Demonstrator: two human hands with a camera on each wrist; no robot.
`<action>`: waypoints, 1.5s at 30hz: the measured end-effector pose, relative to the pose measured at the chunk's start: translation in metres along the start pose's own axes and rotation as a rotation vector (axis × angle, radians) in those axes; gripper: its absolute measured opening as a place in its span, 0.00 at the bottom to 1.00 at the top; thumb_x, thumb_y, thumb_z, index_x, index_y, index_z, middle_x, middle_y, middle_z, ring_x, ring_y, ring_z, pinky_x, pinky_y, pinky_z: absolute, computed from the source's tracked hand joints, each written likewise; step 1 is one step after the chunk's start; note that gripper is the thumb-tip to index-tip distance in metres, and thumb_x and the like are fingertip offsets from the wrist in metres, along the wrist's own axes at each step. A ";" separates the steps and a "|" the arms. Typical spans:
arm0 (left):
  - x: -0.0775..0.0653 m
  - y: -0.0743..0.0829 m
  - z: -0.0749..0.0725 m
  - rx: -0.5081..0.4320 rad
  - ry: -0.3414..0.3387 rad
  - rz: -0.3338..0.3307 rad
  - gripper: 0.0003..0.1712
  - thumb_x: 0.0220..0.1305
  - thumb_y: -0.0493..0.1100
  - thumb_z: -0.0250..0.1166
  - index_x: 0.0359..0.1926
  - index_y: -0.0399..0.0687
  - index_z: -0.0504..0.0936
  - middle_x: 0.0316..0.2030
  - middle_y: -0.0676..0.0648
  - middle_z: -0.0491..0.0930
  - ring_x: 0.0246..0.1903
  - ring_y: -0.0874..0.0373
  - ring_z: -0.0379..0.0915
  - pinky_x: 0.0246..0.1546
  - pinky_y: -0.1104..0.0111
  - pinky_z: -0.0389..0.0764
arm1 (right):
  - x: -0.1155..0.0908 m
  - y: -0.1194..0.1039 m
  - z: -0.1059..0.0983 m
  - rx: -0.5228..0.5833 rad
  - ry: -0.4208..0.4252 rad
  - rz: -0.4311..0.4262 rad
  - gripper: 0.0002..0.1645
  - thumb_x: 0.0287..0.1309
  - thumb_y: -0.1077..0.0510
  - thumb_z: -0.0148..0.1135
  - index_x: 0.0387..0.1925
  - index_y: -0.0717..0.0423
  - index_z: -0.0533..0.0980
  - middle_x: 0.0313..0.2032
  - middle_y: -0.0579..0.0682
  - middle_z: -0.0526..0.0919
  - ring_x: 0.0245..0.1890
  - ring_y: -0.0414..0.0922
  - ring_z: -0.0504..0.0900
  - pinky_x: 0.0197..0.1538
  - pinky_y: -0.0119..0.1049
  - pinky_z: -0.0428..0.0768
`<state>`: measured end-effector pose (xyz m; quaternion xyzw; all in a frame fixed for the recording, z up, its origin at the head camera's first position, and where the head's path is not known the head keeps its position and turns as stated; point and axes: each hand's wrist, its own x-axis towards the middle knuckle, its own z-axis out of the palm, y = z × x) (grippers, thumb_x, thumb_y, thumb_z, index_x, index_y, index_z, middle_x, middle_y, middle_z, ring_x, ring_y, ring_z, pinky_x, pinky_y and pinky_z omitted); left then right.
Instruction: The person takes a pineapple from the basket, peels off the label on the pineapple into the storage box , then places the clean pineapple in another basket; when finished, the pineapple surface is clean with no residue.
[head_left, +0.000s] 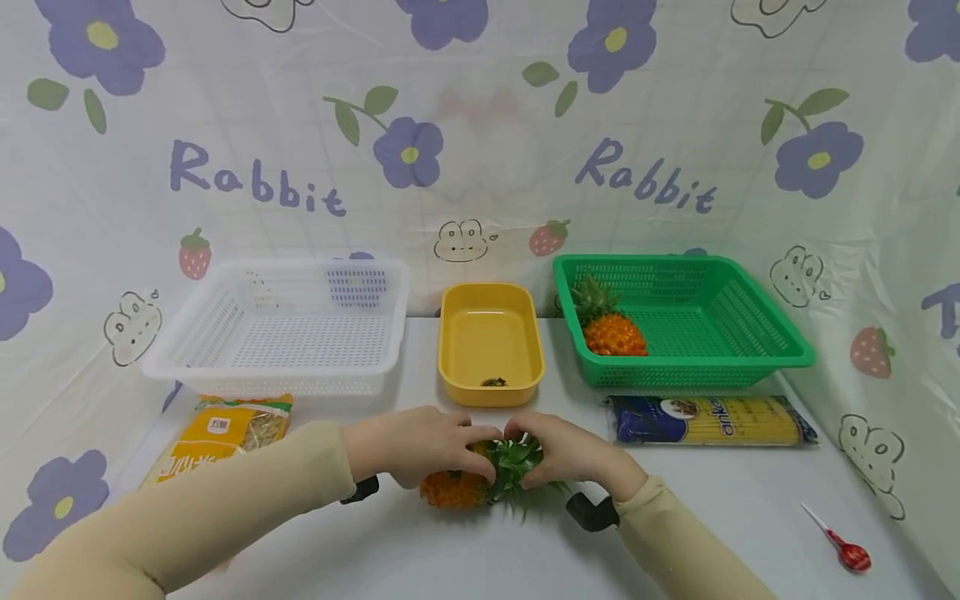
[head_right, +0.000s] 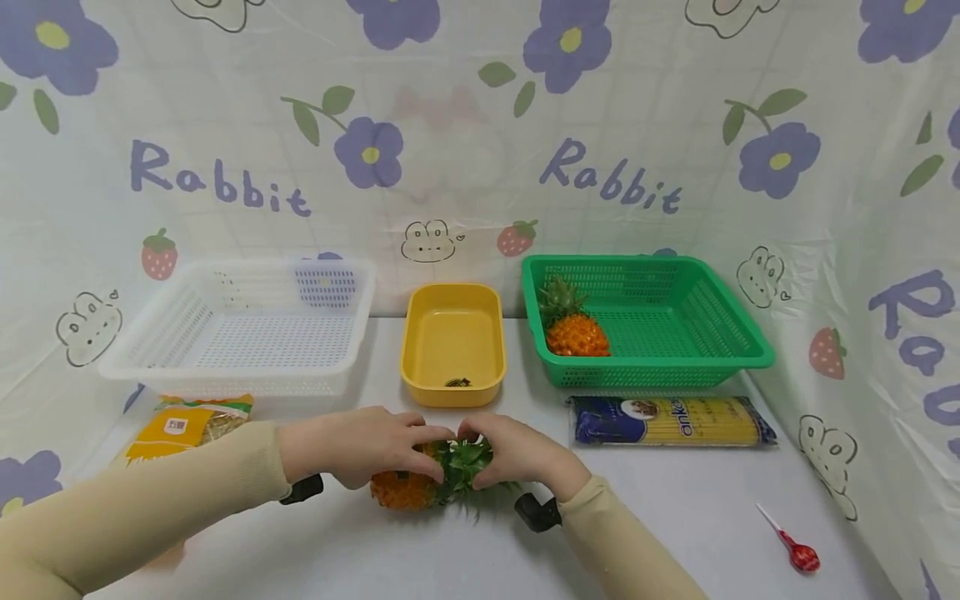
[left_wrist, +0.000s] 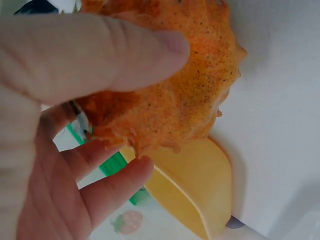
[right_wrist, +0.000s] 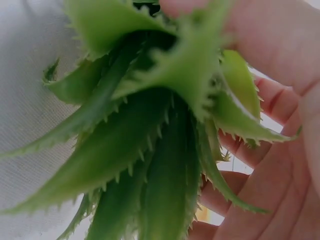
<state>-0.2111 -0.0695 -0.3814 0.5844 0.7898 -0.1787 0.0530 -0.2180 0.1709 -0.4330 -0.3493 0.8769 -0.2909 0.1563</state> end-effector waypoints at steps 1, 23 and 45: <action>-0.002 0.000 0.000 -0.047 0.013 -0.017 0.51 0.40 0.35 0.74 0.62 0.77 0.62 0.69 0.52 0.54 0.51 0.54 0.67 0.25 0.71 0.74 | 0.000 -0.001 0.000 0.001 0.001 0.001 0.30 0.41 0.60 0.73 0.49 0.53 0.71 0.47 0.47 0.75 0.48 0.47 0.74 0.49 0.44 0.74; -0.023 0.011 0.056 -1.099 0.439 -0.583 0.53 0.33 0.50 0.79 0.61 0.45 0.63 0.54 0.46 0.68 0.49 0.52 0.68 0.48 0.59 0.74 | -0.001 -0.005 0.000 -0.050 0.005 0.037 0.31 0.41 0.59 0.73 0.50 0.55 0.71 0.49 0.51 0.75 0.52 0.51 0.73 0.52 0.47 0.73; -0.024 0.015 0.060 -1.147 0.525 -0.520 0.46 0.37 0.45 0.78 0.58 0.43 0.65 0.53 0.48 0.68 0.47 0.56 0.68 0.42 0.69 0.78 | 0.031 -0.075 -0.020 -0.219 0.140 -0.015 0.18 0.54 0.57 0.64 0.46 0.59 0.75 0.44 0.51 0.80 0.45 0.47 0.78 0.50 0.43 0.76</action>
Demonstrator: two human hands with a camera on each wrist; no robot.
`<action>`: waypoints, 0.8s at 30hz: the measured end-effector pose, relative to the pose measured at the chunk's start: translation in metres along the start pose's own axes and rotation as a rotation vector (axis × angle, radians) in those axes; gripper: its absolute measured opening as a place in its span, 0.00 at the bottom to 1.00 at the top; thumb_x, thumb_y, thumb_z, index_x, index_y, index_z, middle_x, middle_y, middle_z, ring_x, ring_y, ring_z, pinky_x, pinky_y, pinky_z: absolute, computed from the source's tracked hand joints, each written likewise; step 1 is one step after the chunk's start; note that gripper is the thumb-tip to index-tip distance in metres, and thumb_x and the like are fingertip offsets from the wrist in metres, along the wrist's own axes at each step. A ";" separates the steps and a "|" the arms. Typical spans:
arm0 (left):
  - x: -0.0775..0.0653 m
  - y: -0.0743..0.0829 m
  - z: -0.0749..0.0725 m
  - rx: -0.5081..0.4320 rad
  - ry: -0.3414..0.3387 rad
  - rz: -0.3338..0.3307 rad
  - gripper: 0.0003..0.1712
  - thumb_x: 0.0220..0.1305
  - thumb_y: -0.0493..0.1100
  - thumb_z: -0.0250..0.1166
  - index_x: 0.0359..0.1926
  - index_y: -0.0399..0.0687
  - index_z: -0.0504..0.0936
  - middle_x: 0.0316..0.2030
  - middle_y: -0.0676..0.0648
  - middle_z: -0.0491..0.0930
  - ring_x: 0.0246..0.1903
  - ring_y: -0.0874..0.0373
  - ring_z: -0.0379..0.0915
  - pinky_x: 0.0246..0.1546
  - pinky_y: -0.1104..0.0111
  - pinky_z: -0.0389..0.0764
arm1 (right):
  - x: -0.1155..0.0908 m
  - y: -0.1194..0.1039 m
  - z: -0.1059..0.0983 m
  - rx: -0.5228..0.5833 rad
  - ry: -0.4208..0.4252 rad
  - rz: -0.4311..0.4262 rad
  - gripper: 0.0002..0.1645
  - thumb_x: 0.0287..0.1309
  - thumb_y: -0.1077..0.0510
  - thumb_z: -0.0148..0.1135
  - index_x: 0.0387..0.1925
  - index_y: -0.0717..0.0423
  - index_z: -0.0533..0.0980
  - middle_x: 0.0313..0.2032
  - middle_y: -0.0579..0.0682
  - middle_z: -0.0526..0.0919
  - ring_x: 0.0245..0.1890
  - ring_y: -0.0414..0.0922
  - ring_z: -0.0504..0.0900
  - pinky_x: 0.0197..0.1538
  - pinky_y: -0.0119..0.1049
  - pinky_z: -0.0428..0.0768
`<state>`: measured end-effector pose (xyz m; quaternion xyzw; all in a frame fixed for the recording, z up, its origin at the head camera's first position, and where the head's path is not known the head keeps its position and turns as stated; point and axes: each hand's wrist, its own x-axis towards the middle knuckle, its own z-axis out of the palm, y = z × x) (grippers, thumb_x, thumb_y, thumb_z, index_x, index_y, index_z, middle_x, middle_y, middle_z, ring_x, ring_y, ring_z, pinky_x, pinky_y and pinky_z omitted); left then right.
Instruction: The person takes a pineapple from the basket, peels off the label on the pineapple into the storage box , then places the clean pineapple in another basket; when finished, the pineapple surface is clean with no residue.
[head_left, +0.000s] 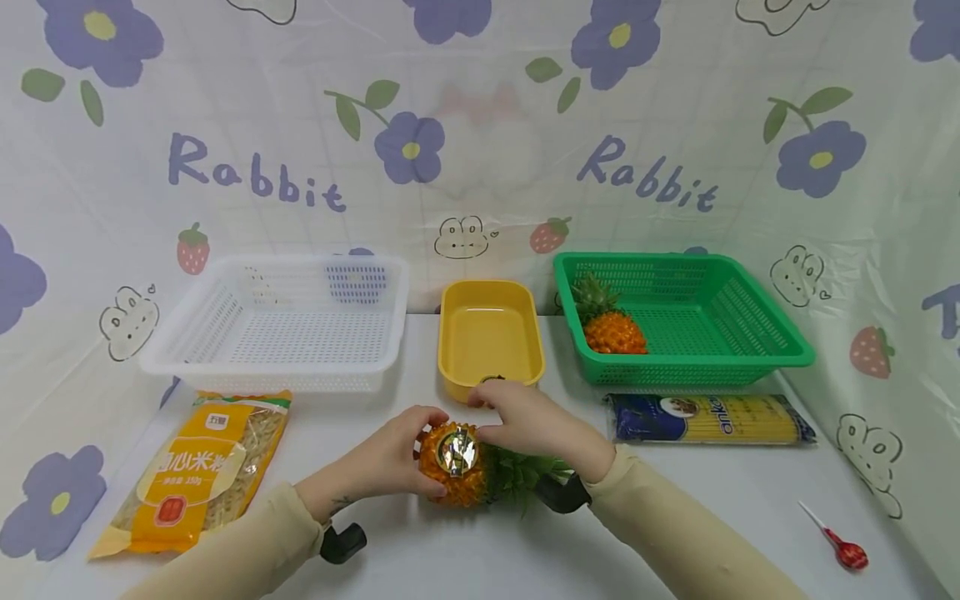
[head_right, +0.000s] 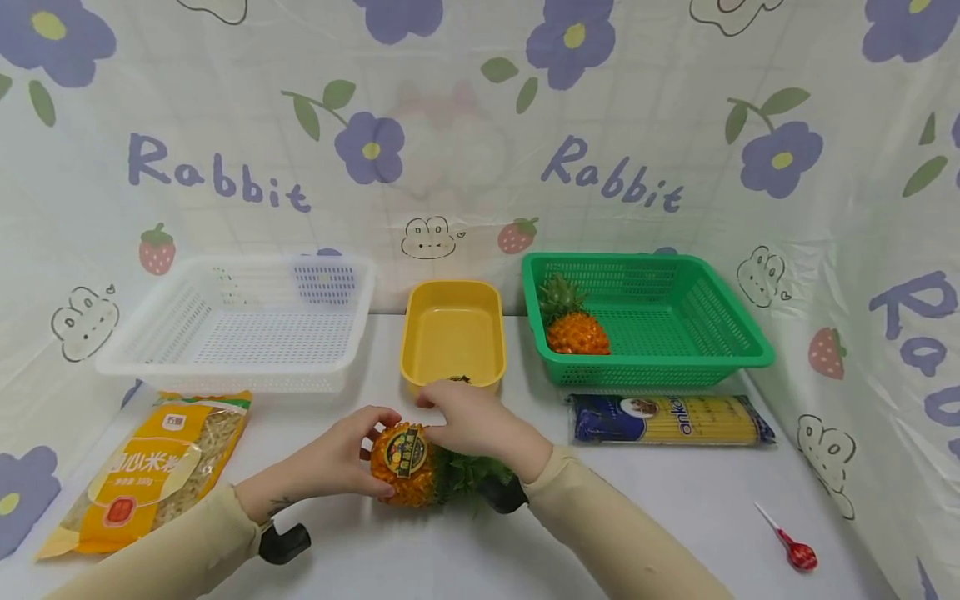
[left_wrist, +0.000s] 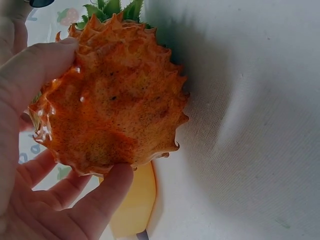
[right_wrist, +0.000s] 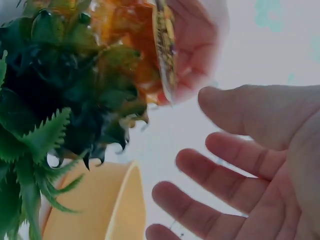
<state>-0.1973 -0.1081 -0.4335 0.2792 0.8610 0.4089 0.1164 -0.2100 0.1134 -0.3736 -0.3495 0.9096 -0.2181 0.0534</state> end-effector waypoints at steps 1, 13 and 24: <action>0.000 0.000 0.000 0.011 0.003 0.006 0.46 0.36 0.45 0.78 0.58 0.43 0.65 0.52 0.48 0.69 0.47 0.57 0.68 0.42 0.68 0.78 | 0.001 -0.002 0.001 -0.013 -0.013 0.000 0.19 0.54 0.57 0.64 0.47 0.59 0.75 0.45 0.52 0.80 0.46 0.48 0.78 0.51 0.43 0.75; 0.000 0.000 0.001 0.073 0.011 0.036 0.47 0.35 0.46 0.79 0.58 0.44 0.66 0.52 0.49 0.69 0.47 0.59 0.68 0.47 0.64 0.76 | 0.005 -0.006 0.019 -0.037 -0.061 -0.026 0.15 0.59 0.62 0.57 0.48 0.58 0.75 0.44 0.50 0.81 0.44 0.44 0.79 0.48 0.40 0.78; 0.000 -0.002 0.001 0.084 0.012 0.054 0.46 0.35 0.47 0.79 0.57 0.46 0.66 0.50 0.51 0.69 0.47 0.61 0.68 0.48 0.67 0.76 | 0.006 -0.009 0.018 -0.038 0.010 -0.041 0.10 0.53 0.65 0.60 0.40 0.57 0.78 0.35 0.46 0.81 0.34 0.40 0.77 0.40 0.34 0.77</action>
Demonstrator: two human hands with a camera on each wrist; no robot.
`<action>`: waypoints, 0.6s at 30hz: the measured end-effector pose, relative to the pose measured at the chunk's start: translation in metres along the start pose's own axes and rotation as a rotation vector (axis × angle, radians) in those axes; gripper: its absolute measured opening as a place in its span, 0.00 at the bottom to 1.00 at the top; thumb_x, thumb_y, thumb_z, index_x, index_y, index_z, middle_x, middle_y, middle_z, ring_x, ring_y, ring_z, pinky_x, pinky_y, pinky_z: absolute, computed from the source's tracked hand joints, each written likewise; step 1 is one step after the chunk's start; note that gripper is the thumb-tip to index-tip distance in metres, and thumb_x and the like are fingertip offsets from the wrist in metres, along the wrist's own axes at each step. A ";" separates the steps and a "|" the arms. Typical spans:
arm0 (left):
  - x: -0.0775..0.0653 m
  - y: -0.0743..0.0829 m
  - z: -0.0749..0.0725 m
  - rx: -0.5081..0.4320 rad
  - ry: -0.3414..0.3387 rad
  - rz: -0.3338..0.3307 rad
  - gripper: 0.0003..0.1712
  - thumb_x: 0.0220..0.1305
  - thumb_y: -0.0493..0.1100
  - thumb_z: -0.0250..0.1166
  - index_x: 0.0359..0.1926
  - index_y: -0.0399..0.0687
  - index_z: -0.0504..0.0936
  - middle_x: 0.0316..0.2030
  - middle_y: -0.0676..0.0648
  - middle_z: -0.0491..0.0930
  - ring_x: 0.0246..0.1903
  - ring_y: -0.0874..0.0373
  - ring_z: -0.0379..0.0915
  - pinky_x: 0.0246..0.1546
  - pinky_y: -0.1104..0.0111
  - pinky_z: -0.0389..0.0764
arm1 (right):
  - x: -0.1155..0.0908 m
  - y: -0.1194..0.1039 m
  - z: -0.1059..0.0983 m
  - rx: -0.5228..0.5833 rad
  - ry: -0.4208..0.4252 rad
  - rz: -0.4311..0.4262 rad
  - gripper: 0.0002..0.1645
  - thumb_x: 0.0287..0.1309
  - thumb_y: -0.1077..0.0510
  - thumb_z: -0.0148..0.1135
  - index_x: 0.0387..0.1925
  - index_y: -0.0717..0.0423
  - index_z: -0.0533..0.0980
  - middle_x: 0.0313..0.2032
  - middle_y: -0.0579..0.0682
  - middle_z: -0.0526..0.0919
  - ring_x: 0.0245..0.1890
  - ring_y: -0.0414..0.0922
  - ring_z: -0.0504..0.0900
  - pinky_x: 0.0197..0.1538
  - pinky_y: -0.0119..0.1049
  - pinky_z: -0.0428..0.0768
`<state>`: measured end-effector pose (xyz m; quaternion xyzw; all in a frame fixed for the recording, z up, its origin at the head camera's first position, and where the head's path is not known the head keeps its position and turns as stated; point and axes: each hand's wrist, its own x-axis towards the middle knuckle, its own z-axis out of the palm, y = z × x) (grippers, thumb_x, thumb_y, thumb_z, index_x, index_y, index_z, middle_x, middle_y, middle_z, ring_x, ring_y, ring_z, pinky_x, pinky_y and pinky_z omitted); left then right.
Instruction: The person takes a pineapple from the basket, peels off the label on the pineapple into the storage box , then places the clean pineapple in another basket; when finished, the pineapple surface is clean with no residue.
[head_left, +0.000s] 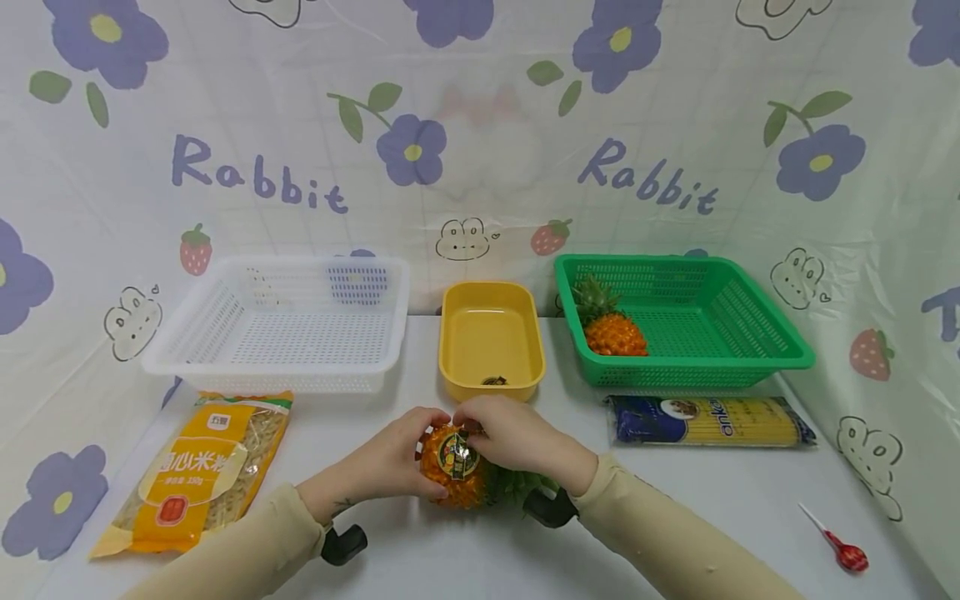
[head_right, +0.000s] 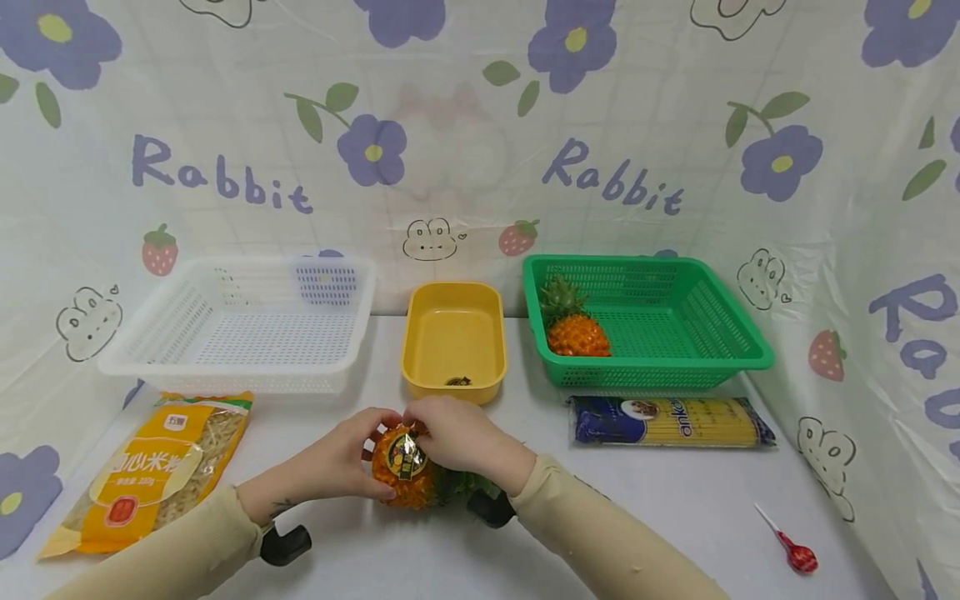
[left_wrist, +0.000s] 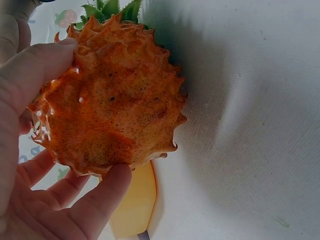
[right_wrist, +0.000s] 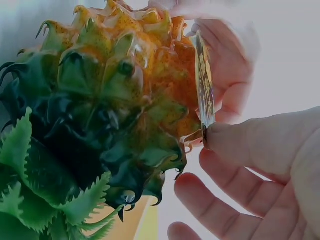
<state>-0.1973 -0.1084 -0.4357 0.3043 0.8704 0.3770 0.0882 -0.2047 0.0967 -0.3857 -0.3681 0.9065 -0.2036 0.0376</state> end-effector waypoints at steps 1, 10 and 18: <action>0.000 0.000 0.000 -0.001 -0.002 -0.003 0.46 0.36 0.47 0.79 0.57 0.46 0.66 0.51 0.51 0.69 0.47 0.60 0.68 0.48 0.67 0.76 | 0.000 0.000 0.000 0.001 0.006 0.001 0.10 0.53 0.65 0.61 0.39 0.57 0.78 0.34 0.46 0.81 0.34 0.39 0.76 0.40 0.34 0.77; 0.000 0.000 -0.001 -0.019 -0.012 -0.024 0.47 0.37 0.47 0.78 0.59 0.46 0.65 0.52 0.49 0.68 0.46 0.59 0.67 0.44 0.68 0.77 | -0.002 -0.010 -0.004 0.014 0.053 0.012 0.10 0.50 0.66 0.62 0.37 0.56 0.80 0.34 0.45 0.83 0.34 0.38 0.78 0.40 0.32 0.78; 0.001 0.000 -0.001 -0.048 -0.019 -0.026 0.46 0.36 0.47 0.79 0.57 0.50 0.65 0.51 0.51 0.68 0.47 0.59 0.67 0.43 0.70 0.77 | -0.008 -0.024 -0.020 0.115 0.056 -0.073 0.06 0.50 0.66 0.62 0.30 0.53 0.79 0.30 0.45 0.82 0.32 0.37 0.77 0.38 0.28 0.77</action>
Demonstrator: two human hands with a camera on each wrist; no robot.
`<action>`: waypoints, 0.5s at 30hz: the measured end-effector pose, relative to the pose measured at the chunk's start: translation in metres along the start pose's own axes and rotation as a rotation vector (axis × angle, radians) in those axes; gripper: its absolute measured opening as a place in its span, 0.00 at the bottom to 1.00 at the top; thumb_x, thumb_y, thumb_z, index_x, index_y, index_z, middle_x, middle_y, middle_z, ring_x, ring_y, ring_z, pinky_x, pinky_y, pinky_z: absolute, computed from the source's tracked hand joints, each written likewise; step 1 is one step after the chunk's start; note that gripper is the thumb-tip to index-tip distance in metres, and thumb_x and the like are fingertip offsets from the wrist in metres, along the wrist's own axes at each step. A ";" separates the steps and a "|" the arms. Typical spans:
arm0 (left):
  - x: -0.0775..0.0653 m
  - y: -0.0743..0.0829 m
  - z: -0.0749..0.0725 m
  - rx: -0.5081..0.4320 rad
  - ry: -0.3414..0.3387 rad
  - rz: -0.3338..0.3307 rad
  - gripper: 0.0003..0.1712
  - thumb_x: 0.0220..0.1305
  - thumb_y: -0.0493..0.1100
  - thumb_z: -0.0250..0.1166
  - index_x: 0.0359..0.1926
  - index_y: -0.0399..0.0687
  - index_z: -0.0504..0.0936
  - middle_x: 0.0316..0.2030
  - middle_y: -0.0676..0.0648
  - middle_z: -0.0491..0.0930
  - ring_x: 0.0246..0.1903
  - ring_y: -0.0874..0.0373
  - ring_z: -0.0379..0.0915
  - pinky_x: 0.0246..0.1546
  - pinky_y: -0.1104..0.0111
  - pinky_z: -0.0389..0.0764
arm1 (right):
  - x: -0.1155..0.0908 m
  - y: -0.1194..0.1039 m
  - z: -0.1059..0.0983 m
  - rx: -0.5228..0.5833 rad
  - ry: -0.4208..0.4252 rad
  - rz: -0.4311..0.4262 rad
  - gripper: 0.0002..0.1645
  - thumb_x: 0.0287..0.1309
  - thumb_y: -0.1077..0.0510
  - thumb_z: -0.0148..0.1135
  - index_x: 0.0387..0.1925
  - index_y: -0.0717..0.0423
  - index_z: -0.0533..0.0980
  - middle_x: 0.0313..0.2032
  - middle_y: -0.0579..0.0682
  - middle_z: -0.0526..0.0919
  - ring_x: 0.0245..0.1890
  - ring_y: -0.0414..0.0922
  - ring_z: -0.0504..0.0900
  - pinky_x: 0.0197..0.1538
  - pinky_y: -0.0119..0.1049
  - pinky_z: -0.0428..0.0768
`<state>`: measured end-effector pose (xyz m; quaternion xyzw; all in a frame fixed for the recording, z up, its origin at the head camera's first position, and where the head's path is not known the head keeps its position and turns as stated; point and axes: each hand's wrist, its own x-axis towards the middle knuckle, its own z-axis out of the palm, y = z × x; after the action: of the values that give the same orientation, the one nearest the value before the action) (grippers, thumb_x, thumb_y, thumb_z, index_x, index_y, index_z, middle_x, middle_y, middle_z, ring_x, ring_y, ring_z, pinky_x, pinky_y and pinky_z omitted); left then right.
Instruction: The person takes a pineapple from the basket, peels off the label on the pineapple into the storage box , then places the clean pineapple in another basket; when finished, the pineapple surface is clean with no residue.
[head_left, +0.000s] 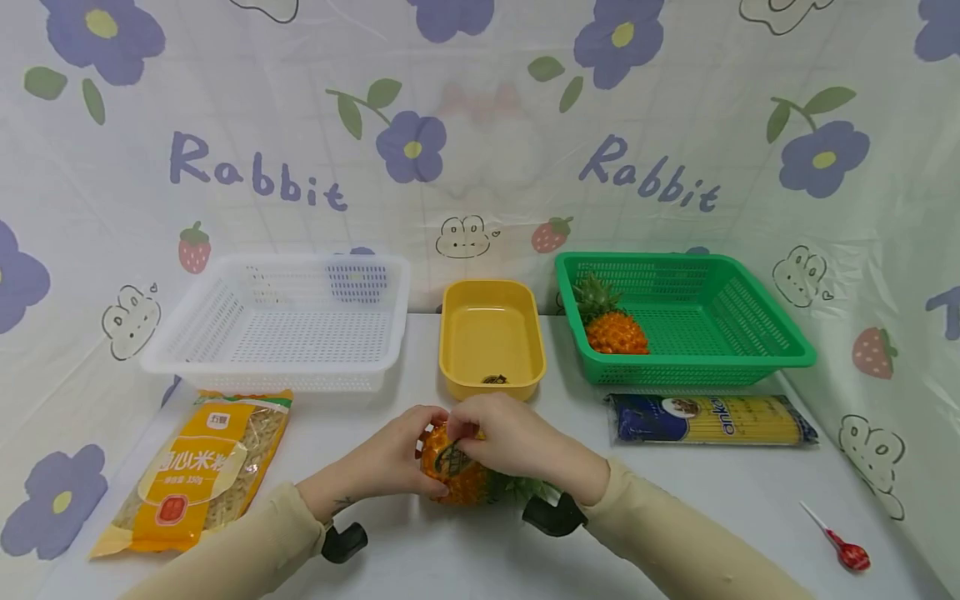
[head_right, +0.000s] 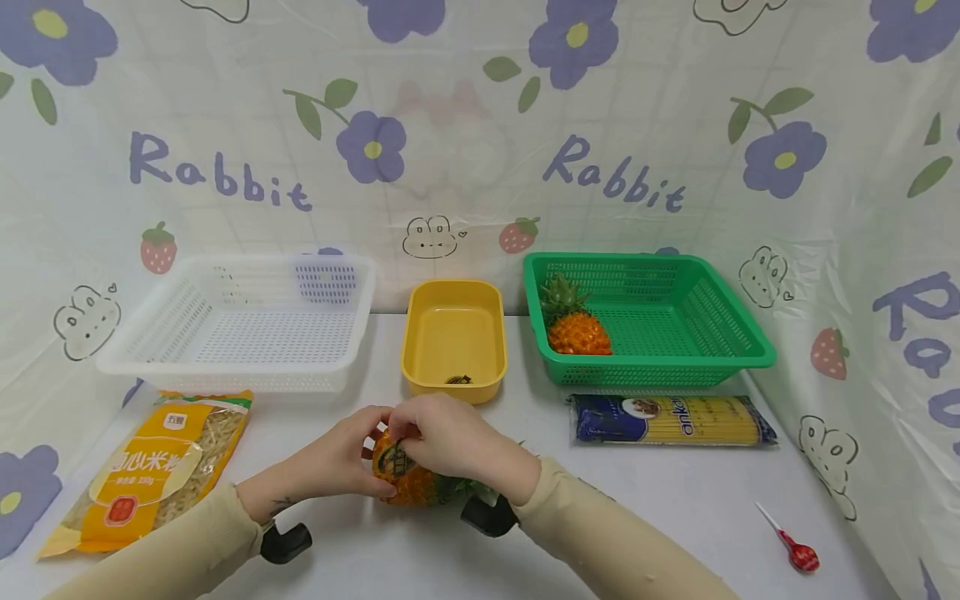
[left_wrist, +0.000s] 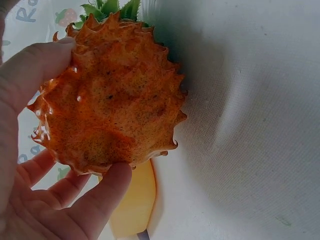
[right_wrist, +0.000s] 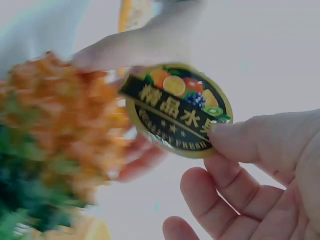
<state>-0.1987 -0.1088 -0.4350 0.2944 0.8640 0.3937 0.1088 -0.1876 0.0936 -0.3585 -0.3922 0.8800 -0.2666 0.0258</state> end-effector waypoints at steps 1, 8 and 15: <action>0.000 0.000 0.000 0.000 0.000 0.001 0.46 0.37 0.47 0.79 0.57 0.50 0.65 0.51 0.51 0.68 0.47 0.59 0.67 0.43 0.70 0.77 | 0.000 -0.002 -0.005 0.012 0.005 -0.001 0.06 0.51 0.66 0.62 0.29 0.53 0.79 0.29 0.45 0.82 0.32 0.37 0.76 0.37 0.27 0.77; 0.000 0.001 0.000 -0.005 0.003 -0.008 0.47 0.37 0.45 0.78 0.59 0.46 0.64 0.51 0.48 0.68 0.47 0.57 0.68 0.42 0.69 0.77 | 0.011 -0.003 -0.054 0.006 0.107 0.083 0.04 0.53 0.65 0.60 0.27 0.54 0.77 0.27 0.45 0.80 0.30 0.38 0.76 0.36 0.31 0.77; 0.000 0.001 0.000 0.034 -0.002 -0.020 0.47 0.38 0.47 0.78 0.60 0.44 0.64 0.52 0.49 0.68 0.47 0.57 0.68 0.43 0.69 0.77 | 0.039 0.032 -0.087 -0.097 0.127 0.188 0.04 0.56 0.64 0.58 0.31 0.57 0.78 0.29 0.50 0.80 0.28 0.43 0.76 0.34 0.36 0.75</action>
<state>-0.1980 -0.1084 -0.4344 0.2879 0.8734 0.3773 0.1088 -0.2587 0.1227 -0.2937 -0.2911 0.9247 -0.2443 -0.0242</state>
